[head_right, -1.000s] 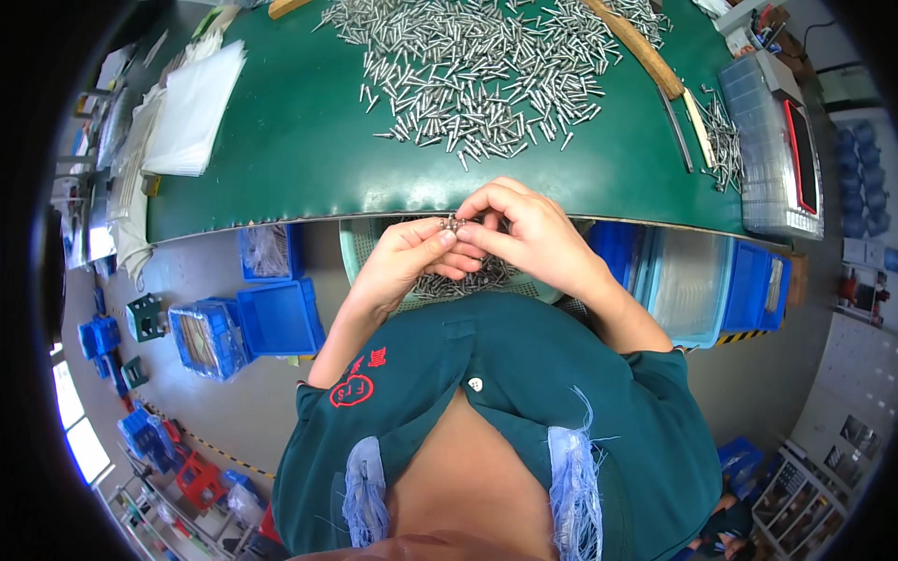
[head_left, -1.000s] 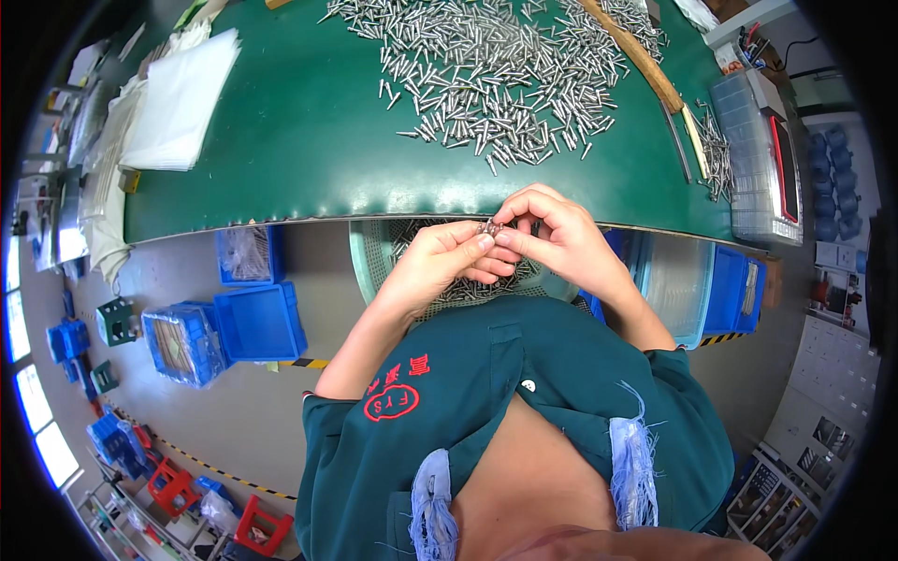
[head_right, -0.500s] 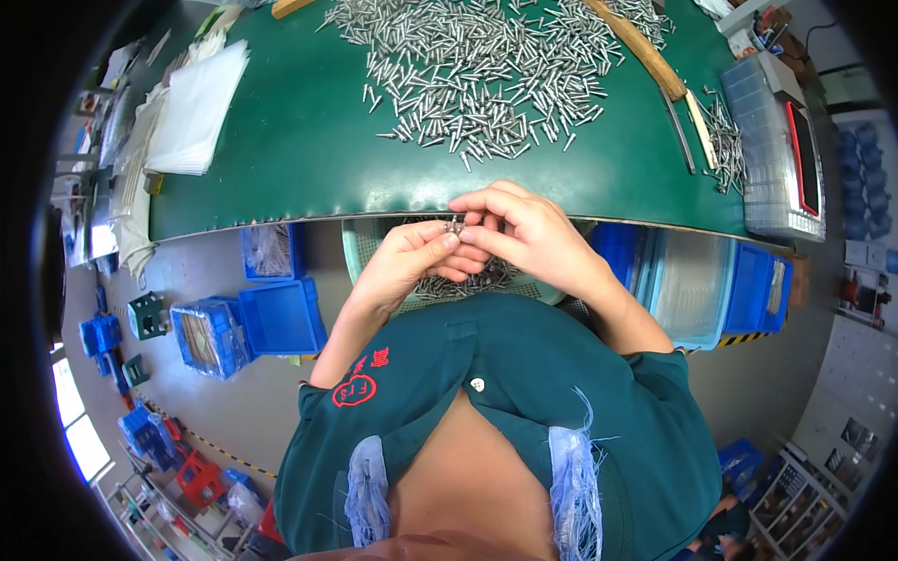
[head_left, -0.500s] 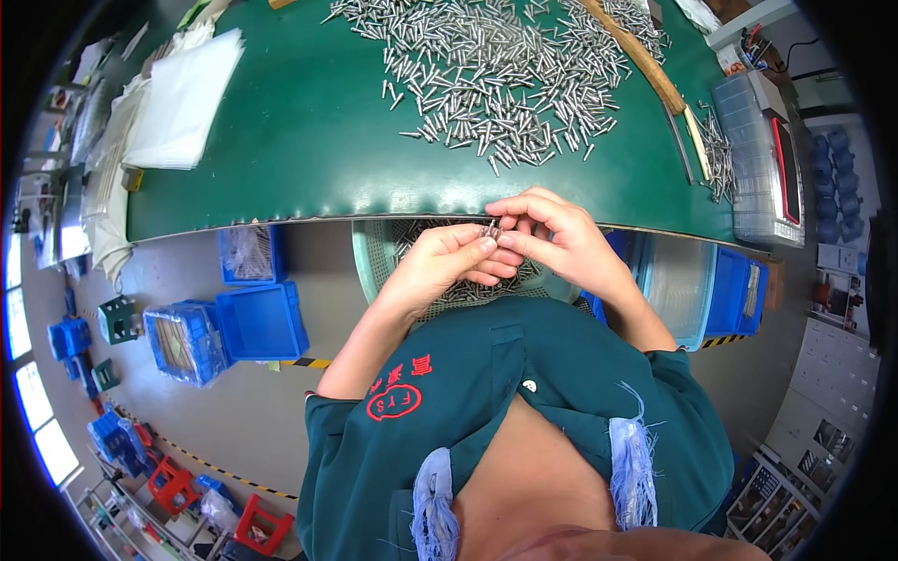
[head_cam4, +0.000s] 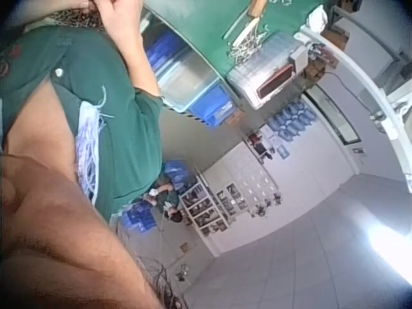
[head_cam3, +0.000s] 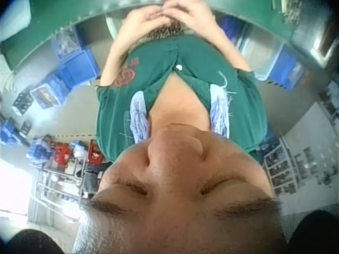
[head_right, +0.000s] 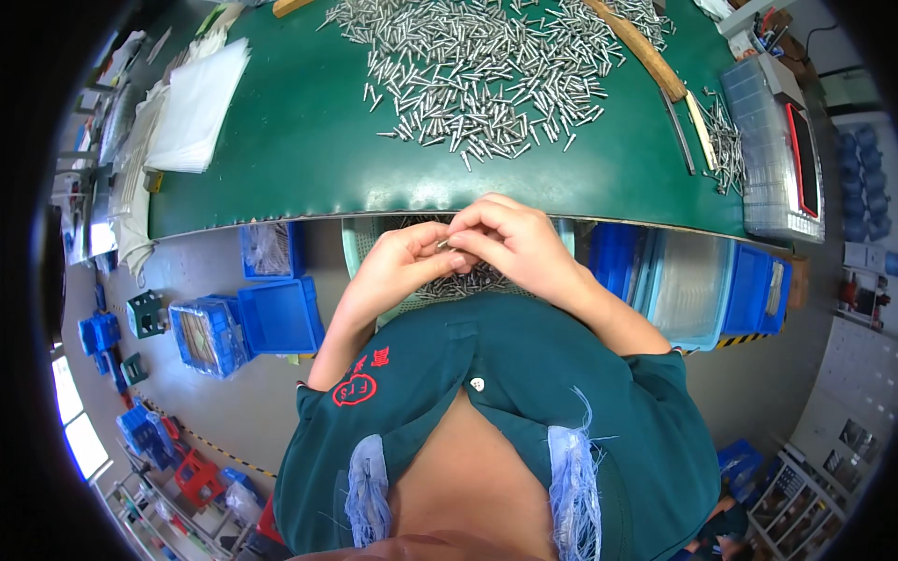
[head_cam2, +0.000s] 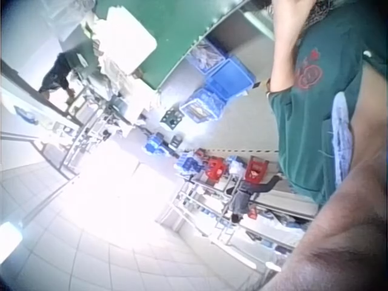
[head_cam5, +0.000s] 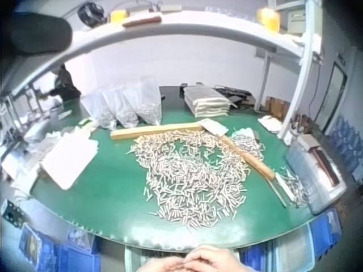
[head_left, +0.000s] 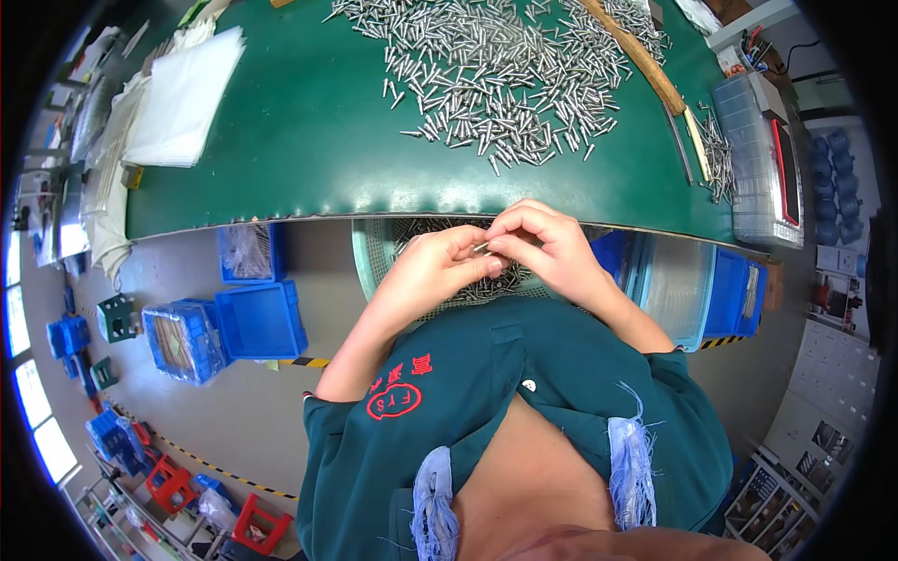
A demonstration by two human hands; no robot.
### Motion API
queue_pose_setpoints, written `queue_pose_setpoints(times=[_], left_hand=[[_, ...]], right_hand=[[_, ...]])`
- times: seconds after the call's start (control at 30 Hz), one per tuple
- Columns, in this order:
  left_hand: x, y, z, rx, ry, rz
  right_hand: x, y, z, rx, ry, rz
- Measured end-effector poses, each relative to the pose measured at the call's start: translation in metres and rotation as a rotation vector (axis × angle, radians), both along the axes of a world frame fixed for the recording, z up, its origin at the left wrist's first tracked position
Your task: Inspecting and sorting small metal industrial pins at a workbench.
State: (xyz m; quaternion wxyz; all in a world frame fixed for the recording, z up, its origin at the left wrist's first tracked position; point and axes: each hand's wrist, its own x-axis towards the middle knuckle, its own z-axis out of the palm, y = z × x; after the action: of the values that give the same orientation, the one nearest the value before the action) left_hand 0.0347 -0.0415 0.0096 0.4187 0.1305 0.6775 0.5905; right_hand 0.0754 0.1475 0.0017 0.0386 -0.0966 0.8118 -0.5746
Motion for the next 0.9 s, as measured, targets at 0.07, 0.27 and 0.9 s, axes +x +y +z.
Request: queue_pose_setpoints(times=[0.07, 0.27, 0.9], left_hand=[[0.004, -0.002, 0.006, 0.06, -0.01, 0.048], [0.006, -0.004, 0.006, 0.194, -0.072, 0.033], [-0.017, -0.03, 0.008, 0.013, 0.283, 0.181]], right_hand=[[0.002, 0.001, -0.002, -0.546, -0.412, -0.047], [0.001, 0.009, -0.019, -1.127, -0.864, 0.014], [-0.007, 0.009, 0.017, -0.102, -0.198, 0.173]])
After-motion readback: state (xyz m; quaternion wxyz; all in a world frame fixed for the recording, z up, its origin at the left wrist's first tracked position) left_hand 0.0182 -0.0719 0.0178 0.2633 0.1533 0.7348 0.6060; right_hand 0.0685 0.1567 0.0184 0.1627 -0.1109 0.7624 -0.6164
